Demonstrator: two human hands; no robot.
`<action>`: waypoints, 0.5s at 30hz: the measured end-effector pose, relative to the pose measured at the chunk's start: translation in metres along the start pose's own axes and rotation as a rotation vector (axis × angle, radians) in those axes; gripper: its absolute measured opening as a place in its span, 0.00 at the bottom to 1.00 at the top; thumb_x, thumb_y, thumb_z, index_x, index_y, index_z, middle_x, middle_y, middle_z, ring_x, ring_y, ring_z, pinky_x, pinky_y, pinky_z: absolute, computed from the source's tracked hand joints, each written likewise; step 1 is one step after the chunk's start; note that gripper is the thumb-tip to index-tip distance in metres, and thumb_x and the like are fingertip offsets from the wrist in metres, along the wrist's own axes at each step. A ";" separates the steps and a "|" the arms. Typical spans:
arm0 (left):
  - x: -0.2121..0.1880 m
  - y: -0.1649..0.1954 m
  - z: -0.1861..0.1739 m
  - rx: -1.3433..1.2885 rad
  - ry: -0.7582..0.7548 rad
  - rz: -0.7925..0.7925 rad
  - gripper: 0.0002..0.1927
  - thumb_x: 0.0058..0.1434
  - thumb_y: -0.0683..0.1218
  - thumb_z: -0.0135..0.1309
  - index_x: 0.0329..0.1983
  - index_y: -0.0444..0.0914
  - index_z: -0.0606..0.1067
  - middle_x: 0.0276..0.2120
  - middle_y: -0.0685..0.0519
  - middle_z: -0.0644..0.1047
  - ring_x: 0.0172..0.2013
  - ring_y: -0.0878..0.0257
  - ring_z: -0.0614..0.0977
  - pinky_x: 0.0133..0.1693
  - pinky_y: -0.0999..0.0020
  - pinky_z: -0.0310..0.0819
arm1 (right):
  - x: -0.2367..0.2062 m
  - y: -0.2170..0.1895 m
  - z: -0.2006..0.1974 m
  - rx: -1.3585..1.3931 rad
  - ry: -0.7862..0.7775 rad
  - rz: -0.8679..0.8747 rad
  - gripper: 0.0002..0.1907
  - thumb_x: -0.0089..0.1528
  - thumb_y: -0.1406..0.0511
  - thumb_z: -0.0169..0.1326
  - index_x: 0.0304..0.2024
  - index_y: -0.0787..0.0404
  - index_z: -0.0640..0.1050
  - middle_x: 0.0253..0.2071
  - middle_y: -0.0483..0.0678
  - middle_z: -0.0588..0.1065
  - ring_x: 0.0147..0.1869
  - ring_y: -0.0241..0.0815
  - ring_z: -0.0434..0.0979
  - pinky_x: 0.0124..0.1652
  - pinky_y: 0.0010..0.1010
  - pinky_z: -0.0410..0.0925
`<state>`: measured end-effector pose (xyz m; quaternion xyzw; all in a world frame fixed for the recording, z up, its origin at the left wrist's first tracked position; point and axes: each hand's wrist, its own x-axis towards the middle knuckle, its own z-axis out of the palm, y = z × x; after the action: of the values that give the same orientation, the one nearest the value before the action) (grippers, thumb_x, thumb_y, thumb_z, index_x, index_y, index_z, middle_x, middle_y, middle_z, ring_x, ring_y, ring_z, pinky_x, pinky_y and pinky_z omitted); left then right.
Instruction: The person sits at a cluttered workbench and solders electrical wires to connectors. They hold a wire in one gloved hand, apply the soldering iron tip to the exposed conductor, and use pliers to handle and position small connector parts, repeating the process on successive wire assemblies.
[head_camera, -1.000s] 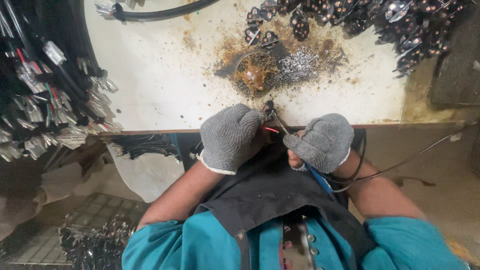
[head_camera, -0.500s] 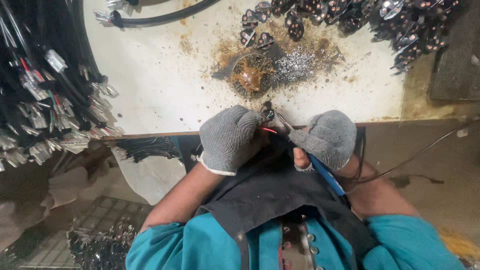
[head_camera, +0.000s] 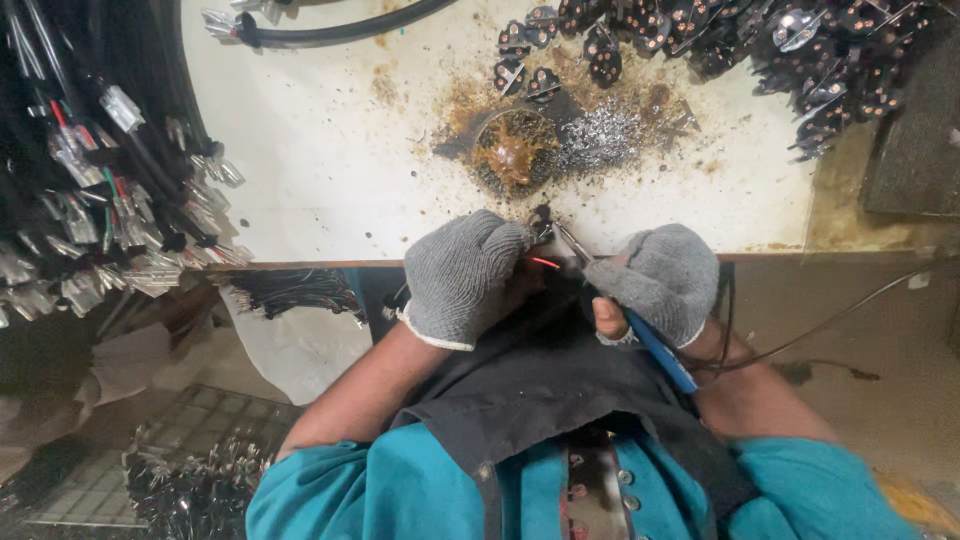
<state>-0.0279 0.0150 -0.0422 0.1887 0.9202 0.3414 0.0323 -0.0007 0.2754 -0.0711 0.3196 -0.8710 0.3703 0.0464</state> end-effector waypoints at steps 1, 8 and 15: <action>0.000 0.000 0.000 -0.010 0.010 0.007 0.16 0.47 0.53 0.67 0.37 0.46 0.76 0.28 0.51 0.73 0.29 0.50 0.78 0.29 0.54 0.70 | -0.001 -0.001 0.000 0.015 0.009 0.028 0.11 0.57 0.56 0.61 0.39 0.52 0.82 0.28 0.44 0.73 0.34 0.52 0.74 0.36 0.44 0.65; 0.001 0.000 -0.003 -0.025 -0.001 0.014 0.16 0.48 0.51 0.67 0.38 0.46 0.76 0.29 0.52 0.74 0.30 0.51 0.79 0.30 0.55 0.71 | -0.002 0.004 0.000 0.101 0.034 -0.033 0.11 0.59 0.59 0.63 0.41 0.55 0.84 0.28 0.43 0.75 0.34 0.50 0.75 0.37 0.43 0.67; 0.001 0.000 -0.003 -0.013 0.025 0.028 0.15 0.49 0.51 0.66 0.38 0.46 0.76 0.29 0.52 0.74 0.30 0.51 0.79 0.30 0.56 0.71 | 0.001 -0.001 0.006 0.061 0.085 -0.030 0.11 0.57 0.60 0.62 0.40 0.55 0.81 0.28 0.45 0.75 0.33 0.51 0.76 0.37 0.44 0.68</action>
<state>-0.0293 0.0132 -0.0401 0.1970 0.9156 0.3501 0.0173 0.0005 0.2702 -0.0750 0.3177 -0.8516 0.4093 0.0791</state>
